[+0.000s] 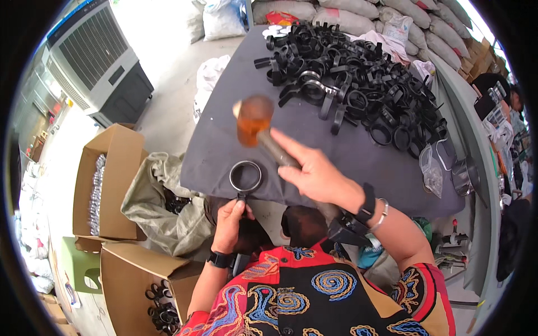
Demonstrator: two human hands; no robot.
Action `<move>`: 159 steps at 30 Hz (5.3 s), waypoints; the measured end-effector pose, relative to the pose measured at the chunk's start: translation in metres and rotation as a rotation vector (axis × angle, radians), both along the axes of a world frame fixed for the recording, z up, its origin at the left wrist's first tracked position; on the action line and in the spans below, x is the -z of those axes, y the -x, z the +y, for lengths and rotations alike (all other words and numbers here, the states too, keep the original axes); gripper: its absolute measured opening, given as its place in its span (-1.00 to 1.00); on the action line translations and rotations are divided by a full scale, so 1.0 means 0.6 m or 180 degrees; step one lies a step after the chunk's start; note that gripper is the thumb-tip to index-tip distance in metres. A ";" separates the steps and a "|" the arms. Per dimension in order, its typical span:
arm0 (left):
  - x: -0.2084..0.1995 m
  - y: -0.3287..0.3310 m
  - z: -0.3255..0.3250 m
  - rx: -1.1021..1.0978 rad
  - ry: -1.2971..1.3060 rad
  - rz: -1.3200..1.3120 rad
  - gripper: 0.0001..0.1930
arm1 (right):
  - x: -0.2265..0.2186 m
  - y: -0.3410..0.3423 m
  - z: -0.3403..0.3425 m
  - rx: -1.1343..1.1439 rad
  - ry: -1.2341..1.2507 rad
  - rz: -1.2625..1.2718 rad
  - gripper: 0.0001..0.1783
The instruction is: Using a mallet to assemble or secure circular plastic components on a workbench.
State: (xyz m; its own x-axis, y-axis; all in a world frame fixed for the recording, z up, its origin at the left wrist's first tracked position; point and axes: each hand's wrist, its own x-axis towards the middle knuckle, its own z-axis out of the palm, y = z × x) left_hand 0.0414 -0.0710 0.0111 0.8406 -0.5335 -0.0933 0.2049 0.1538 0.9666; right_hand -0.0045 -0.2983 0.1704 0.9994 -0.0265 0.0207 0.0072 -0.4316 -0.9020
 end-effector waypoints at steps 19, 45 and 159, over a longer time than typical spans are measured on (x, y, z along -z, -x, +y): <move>0.002 -0.001 -0.001 0.0059 -0.0001 -0.0058 -0.70 | 0.103 0.129 -0.006 -0.0357 0.0428 -0.0153 -0.22; -0.004 0.007 -0.008 -0.0034 0.0163 -0.0147 -0.71 | 0.002 -0.019 0.058 -0.0474 0.1367 -0.0785 -0.26; -0.012 0.021 -0.016 -0.0682 0.0134 0.0014 -0.83 | -0.059 0.009 0.029 -0.0240 0.0510 -0.1562 -0.27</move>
State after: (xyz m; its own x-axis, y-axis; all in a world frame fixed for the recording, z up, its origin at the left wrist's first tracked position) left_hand 0.0290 -0.0803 0.0184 0.9349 -0.3462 -0.0785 0.1672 0.2346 0.9576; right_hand -0.0100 -0.2811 0.2060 0.8702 0.0872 0.4850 0.4489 -0.5460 -0.7074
